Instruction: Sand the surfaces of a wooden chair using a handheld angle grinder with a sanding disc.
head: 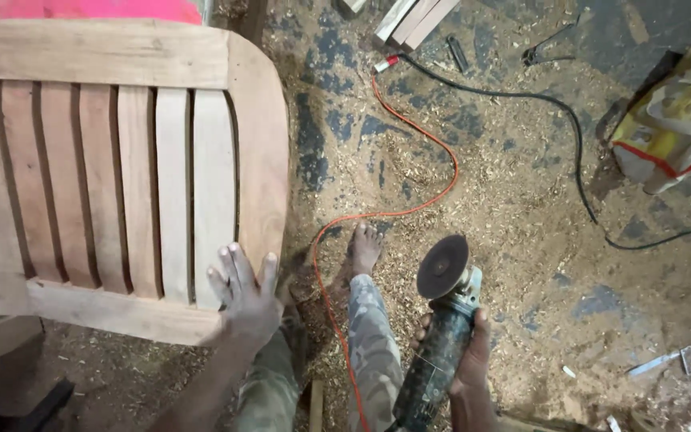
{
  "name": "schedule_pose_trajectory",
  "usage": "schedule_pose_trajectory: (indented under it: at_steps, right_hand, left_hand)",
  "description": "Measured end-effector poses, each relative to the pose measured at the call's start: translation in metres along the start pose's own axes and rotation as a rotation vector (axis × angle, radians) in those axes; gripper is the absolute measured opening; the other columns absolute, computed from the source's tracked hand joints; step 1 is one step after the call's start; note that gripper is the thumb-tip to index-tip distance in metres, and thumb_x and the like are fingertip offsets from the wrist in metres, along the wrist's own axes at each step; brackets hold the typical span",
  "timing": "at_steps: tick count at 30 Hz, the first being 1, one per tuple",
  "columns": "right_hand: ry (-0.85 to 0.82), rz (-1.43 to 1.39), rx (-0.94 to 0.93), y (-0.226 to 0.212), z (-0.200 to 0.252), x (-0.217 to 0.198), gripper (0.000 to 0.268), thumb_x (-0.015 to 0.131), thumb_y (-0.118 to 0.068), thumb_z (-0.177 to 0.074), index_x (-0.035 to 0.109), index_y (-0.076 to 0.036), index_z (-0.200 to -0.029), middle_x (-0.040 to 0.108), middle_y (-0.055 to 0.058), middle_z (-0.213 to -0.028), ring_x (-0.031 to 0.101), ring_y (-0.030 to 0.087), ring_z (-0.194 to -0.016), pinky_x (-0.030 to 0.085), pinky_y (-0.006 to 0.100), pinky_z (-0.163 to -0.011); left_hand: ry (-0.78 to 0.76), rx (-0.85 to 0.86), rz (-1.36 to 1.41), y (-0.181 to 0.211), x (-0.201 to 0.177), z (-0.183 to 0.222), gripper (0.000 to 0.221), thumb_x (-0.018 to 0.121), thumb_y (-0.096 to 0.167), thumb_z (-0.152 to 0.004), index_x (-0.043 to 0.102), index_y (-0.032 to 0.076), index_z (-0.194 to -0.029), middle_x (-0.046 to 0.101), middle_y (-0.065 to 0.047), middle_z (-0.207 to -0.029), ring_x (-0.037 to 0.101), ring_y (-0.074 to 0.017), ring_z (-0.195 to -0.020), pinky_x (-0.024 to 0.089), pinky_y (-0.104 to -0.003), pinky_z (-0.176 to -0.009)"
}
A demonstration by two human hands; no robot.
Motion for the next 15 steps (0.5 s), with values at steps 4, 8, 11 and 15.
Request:
schedule_pose_trajectory:
  at_steps: [4, 8, 11, 15]
  right_hand:
    - [0.050, 0.048, 0.005, 0.005, 0.010, -0.007, 0.081, 0.059, -0.071, -0.093, 0.055, -0.001, -0.133, 0.072, 0.018, -0.096, 0.074, 0.030, -0.079, 0.065, 0.046, -0.069]
    - [0.040, 0.094, 0.001, 0.026, 0.005, 0.012, 0.082, 0.057, -0.073, -0.092, 0.055, -0.002, -0.134, 0.072, 0.016, -0.096, 0.074, 0.030, -0.079, 0.065, 0.046, -0.068]
    - [0.072, 0.117, -0.038, 0.054, 0.003, 0.020, 0.083, 0.053, -0.075, -0.093, 0.056, -0.003, -0.135, 0.072, 0.016, -0.097, 0.073, 0.029, -0.078, 0.063, 0.044, -0.065]
    - [0.148, 0.079, -0.052, 0.132, 0.017, 0.009, 0.079, 0.047, -0.075, -0.099, 0.058, -0.004, -0.130, 0.071, 0.013, -0.095, 0.071, 0.026, -0.075, 0.062, 0.042, -0.063]
  left_hand:
    - [-0.341, -0.121, -0.130, -0.018, 0.020, -0.013, 0.082, 0.065, 0.021, -0.090, 0.032, 0.009, -0.164, 0.002, -0.053, -0.159, -0.001, -0.0677, -0.150, 0.004, -0.083, -0.112]
    - [-0.460, -0.169, -0.059, -0.037, -0.004, -0.045, 0.091, 0.068, 0.023, -0.084, 0.025, 0.011, -0.163, -0.002, -0.046, -0.158, -0.005, -0.0618, -0.148, 0.003, -0.079, -0.114]
    - [-0.317, -0.120, 0.176, -0.082, -0.018, -0.064, 0.099, 0.073, 0.049, -0.080, 0.024, 0.013, -0.158, 0.009, -0.024, -0.170, 0.010, -0.0434, -0.153, 0.009, -0.066, -0.117]
    - [-0.024, -0.271, 0.084, -0.180, -0.060, -0.097, 0.075, 0.053, 0.052, -0.105, 0.029, 0.020, -0.169, 0.016, -0.013, -0.175, 0.010, -0.0396, -0.162, 0.006, -0.067, -0.128]
Point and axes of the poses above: each hand's wrist, its own z-axis away from the middle knuckle, its own x-axis out of the palm, y = z × x, the point moved 7 cm from there along -z, towards the middle knuckle
